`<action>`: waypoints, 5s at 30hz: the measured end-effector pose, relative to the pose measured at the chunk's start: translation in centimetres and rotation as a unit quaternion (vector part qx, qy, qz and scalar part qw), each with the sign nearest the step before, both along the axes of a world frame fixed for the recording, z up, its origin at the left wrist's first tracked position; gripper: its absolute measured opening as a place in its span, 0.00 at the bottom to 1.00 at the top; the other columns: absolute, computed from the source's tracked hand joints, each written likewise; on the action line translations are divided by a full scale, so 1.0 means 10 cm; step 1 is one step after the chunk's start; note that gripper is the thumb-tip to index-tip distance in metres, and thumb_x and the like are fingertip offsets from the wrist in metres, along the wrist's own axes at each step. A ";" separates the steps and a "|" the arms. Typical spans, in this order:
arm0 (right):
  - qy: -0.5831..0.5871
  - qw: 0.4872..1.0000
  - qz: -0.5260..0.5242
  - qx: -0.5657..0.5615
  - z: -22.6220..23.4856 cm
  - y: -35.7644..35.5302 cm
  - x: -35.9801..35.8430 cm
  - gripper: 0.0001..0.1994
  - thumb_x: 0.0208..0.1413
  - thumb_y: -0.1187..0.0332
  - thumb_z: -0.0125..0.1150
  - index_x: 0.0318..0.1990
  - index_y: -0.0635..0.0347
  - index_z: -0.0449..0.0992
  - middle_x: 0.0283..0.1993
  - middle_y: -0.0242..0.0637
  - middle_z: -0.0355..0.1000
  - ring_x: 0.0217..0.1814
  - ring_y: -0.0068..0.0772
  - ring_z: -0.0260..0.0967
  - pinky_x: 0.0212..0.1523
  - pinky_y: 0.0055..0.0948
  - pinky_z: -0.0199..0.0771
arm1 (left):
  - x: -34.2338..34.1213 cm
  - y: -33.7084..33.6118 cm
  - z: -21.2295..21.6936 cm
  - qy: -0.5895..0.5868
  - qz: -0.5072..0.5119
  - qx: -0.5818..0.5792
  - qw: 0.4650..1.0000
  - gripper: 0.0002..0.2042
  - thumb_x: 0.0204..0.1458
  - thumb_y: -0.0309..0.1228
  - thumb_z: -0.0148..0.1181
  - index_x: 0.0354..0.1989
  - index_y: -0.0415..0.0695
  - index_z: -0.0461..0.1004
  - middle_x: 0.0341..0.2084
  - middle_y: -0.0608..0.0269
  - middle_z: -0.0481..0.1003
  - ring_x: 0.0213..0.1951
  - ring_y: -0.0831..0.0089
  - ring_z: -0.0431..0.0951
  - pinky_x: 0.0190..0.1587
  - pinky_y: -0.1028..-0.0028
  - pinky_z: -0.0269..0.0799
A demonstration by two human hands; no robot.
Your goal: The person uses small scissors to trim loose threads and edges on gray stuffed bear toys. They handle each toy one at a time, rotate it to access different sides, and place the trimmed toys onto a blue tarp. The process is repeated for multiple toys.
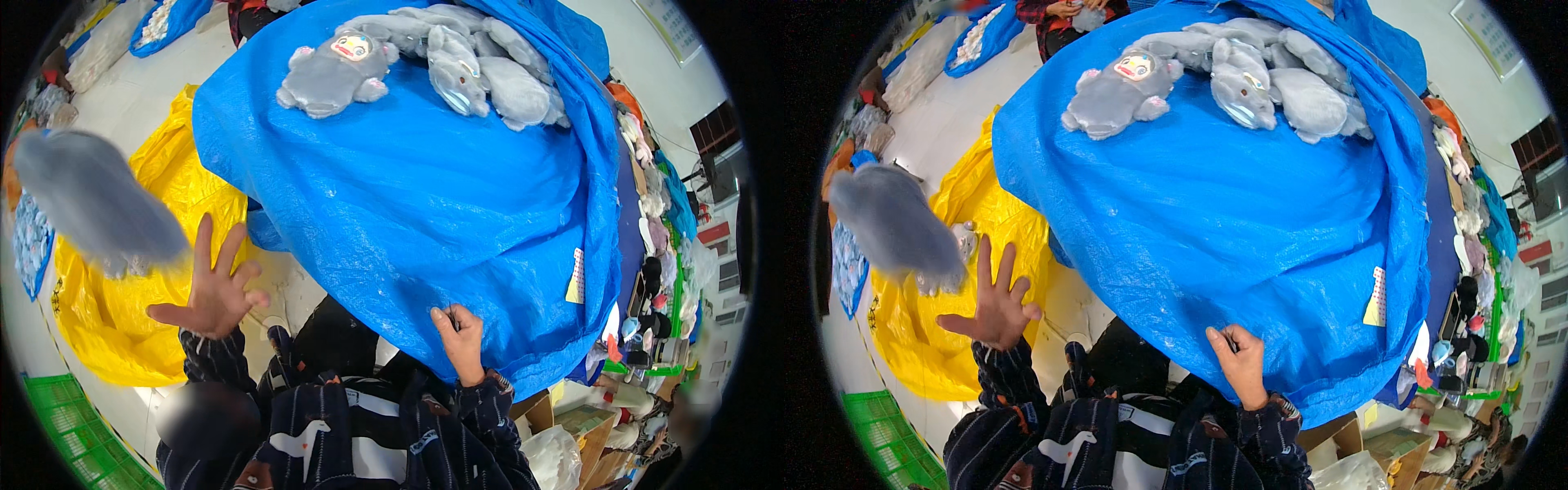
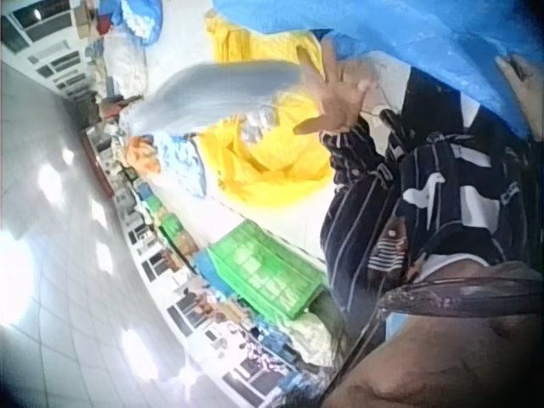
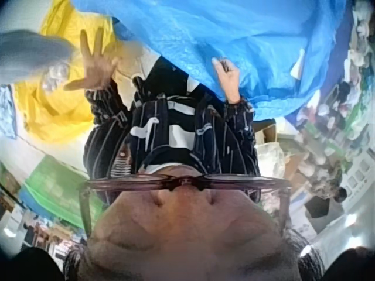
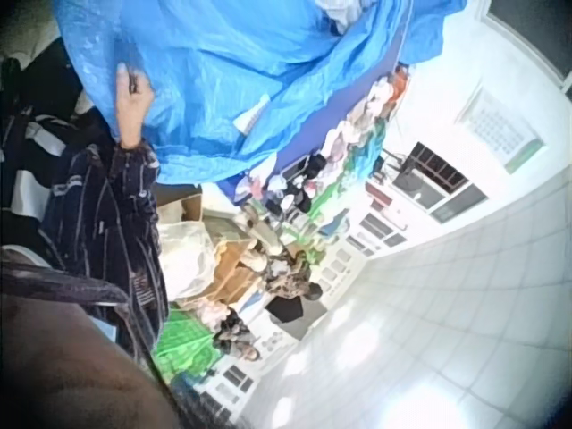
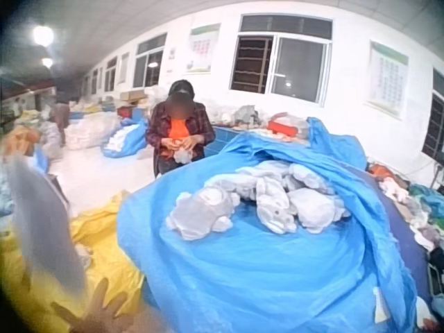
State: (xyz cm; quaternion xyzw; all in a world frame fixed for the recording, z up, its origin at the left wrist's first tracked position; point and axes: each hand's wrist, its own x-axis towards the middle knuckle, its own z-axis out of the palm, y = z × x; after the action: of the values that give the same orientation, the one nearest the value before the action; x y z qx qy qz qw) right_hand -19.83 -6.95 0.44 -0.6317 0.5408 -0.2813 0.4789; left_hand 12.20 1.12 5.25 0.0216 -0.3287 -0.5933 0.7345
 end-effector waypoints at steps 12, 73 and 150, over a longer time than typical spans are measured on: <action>0.058 0.986 0.018 -0.156 -0.10 0.13 0.12 0.09 0.45 0.70 0.62 0.28 0.68 0.72 0.29 0.46 0.70 0.28 0.38 0.69 0.29 0.29 0.67 | 0.59 -2.30 -0.10 -0.775 0.546 0.060 0.312 0.22 0.39 0.24 0.56 0.48 0.44 0.66 0.44 0.56 0.68 0.47 0.58 0.66 0.46 0.63 0.62; -0.229 0.963 -0.135 0.030 0.19 -0.20 -0.08 0.11 0.51 0.68 0.58 0.39 0.65 0.70 0.20 0.22 0.61 0.17 0.09 0.51 0.16 0.13 0.49 | -1.08 -0.82 -0.59 -0.191 -0.063 0.297 0.934 0.25 0.53 0.34 0.51 0.57 0.39 0.53 0.52 0.54 0.61 0.51 0.63 0.66 0.50 0.65 0.65; -0.316 0.926 -0.202 -0.029 0.01 0.03 0.04 0.15 0.50 0.73 0.59 0.46 0.69 0.69 0.38 0.30 0.69 0.33 0.14 0.61 0.32 0.13 0.63 | -2.07 -0.82 -0.47 -0.097 0.012 0.344 0.934 0.12 0.54 0.30 0.51 0.45 0.37 0.67 0.41 0.62 0.69 0.42 0.78 0.69 0.45 0.79 0.65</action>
State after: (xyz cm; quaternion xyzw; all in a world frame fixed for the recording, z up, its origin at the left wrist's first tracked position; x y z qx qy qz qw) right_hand -19.38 -6.67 0.52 -0.4007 0.4691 -0.5730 0.5395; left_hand -8.54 -7.11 0.58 0.3345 -0.1742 -0.6558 0.6539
